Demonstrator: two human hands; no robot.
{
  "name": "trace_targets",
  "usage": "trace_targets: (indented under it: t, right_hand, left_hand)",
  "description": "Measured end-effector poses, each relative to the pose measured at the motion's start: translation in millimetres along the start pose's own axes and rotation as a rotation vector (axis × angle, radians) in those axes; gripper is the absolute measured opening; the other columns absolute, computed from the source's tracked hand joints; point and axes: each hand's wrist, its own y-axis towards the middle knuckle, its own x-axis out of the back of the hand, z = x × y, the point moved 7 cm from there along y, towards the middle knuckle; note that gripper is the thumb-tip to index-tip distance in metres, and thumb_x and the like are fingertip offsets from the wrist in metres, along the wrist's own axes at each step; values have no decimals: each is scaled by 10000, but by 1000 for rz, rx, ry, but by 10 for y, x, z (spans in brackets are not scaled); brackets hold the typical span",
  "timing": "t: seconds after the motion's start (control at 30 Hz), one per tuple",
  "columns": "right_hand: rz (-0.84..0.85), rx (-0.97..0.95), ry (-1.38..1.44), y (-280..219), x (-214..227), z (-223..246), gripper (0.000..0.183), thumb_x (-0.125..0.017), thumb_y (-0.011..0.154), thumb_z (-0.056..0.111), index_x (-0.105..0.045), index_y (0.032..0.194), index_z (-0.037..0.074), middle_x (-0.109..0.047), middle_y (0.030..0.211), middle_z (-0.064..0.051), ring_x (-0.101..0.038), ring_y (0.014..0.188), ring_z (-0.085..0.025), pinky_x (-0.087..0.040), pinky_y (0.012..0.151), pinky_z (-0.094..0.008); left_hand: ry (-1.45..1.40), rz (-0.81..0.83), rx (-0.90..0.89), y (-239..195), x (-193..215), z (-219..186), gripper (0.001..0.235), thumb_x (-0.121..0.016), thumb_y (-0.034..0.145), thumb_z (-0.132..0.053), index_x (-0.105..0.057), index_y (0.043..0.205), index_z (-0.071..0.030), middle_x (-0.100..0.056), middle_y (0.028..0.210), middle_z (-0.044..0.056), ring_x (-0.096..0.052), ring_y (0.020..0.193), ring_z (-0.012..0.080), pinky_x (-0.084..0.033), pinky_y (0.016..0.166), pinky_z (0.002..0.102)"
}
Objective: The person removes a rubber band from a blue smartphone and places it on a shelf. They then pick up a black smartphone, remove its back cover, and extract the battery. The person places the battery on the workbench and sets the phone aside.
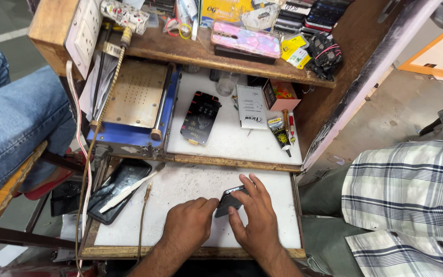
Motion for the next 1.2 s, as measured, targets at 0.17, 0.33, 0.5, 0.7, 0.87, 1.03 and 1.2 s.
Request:
trace_targets:
  t: [0.17,0.33,0.5,0.7,0.87,1.03,1.2]
  right_hand:
    - [26,-77,-12,64,67,74,307,-743,801,64,-649,1093,58,-629,1369,-193,-525,1351,-452,-472,1060,-489]
    - [59,-140,2,67,104,32,255,-672,830,8,-657,1075,75,-678,1315,-145,-574,1341,-404,-484,1083,-467]
    - [112,-163,45,62,110,3,246,-708,805,31,-633,1036,72,-680,1295,-152,-582,1325,-399,-486,1067,-469]
    - [-46,-192,50,69,157,-172,352,-838,761,102,-525,921,72,-684,1224,-154,-640,1257,-374,-528,1005,-422]
    - [-54,-414,179,-52,188,-549,340,-802,784,63,-490,920,74,-707,1225,-125,-687,1017,-202,-547,875,-303]
    - [-52,-478,279,-149,179,-711,337,-792,799,19,-492,941,73,-697,1281,-131,-634,1035,-158,-519,873,-285]
    - [4,-211,297,-82,151,-450,454,-854,724,-2,-569,1073,59,-555,1425,-207,-602,1319,-309,-533,1053,-370]
  left_hand:
    - [-37,-2,26,9,25,3,180,-674,839,-64,-712,1010,-105,-708,767,80,-714,707,277,-572,612,415]
    - [-166,-69,51,-94,30,30,166,-707,858,-70,-728,1023,-67,-748,806,113,-732,719,287,-589,620,402]
    - [-205,-37,65,-128,-11,19,207,-726,836,-40,-723,1042,-21,-757,824,127,-752,714,262,-604,614,376]
    - [-260,-17,37,-122,-97,-102,171,-718,857,-37,-725,1028,-27,-753,793,119,-753,702,270,-601,623,381]
    - [-476,-117,158,-158,-164,-31,117,-703,908,-59,-725,1019,-28,-766,804,112,-774,695,231,-611,587,335]
    - [-582,-277,181,-260,-133,88,136,-695,908,-40,-712,1037,-1,-765,924,122,-784,819,204,-640,643,297]
    - [-594,-274,279,-331,-24,145,153,-742,882,-70,-698,1013,-4,-766,855,97,-783,755,181,-614,627,295]
